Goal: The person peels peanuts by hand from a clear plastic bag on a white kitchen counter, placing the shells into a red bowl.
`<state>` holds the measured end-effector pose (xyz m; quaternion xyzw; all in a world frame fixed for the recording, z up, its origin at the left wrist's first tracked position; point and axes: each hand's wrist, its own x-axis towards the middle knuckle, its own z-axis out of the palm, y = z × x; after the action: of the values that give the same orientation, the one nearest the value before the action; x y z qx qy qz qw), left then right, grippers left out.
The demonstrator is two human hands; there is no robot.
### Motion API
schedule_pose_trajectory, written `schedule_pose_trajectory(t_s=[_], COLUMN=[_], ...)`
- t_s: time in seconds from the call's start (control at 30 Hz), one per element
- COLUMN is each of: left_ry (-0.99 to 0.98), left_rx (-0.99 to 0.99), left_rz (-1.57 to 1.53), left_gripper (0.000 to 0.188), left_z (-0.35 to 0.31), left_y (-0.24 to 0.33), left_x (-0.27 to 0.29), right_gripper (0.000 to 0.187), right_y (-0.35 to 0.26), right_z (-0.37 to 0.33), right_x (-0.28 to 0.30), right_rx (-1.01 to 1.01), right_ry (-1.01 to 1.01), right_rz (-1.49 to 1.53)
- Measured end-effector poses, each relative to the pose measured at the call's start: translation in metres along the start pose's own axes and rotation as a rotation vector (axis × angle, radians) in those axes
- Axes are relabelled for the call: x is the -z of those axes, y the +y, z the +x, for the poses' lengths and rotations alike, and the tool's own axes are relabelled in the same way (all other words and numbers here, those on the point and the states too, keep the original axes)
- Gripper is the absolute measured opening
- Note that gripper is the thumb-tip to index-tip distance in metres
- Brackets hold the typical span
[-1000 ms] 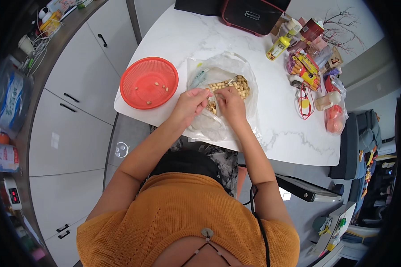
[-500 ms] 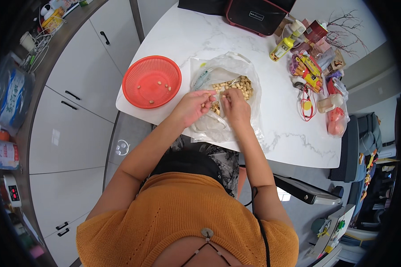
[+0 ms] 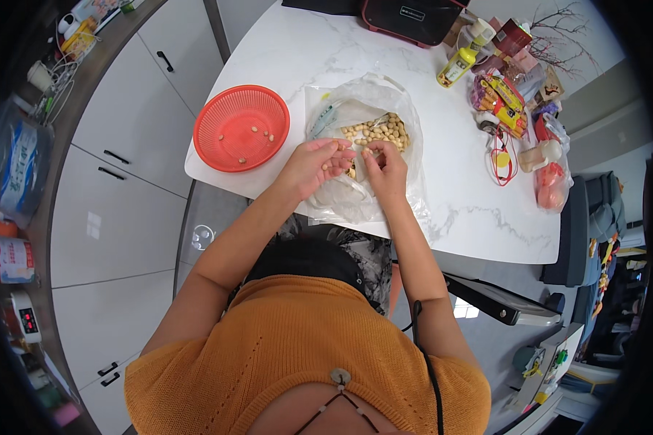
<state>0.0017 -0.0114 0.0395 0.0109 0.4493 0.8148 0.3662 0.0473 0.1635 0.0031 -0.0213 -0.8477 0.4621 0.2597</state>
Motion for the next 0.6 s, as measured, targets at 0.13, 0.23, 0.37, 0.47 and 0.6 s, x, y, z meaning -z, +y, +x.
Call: schedule_pose_trajectory(t_s=[0.13,0.23,0.37,0.47,0.6], left_ry=[-0.009,0.003,0.004,-0.006,0.0], left_rx=[-0.002,-0.005,0.001,-0.01,-0.049], left_rz=[-0.009,-0.02,0.019,0.045,0.084], left_gripper=[0.024,0.023,0.023,0.022,0.021], left_z=[0.0021,0.0048,0.0039,0.004,0.0039], left_y=[-0.0006,-0.0024,-0.0001,0.0004,-0.0007], left_x=[0.0009,-0.0001,-0.0026,-0.0041,-0.0078], right_gripper=[0.016,0.016,0.016,0.016,0.017], right_y=[-0.0006,0.0,-0.0003,-0.0028,-0.0008], right_z=[0.0008,0.0008,0.0013,0.0012,0.0013], right_x=[0.0,0.0003,0.0008,0.0013,0.001], right_rx=[0.001,-0.004,-0.016,-0.019,-0.016], right_ry=[0.0,-0.003,-0.008,-0.01,-0.01], right_rz=[0.003,-0.006,-0.005,-0.002,-0.01])
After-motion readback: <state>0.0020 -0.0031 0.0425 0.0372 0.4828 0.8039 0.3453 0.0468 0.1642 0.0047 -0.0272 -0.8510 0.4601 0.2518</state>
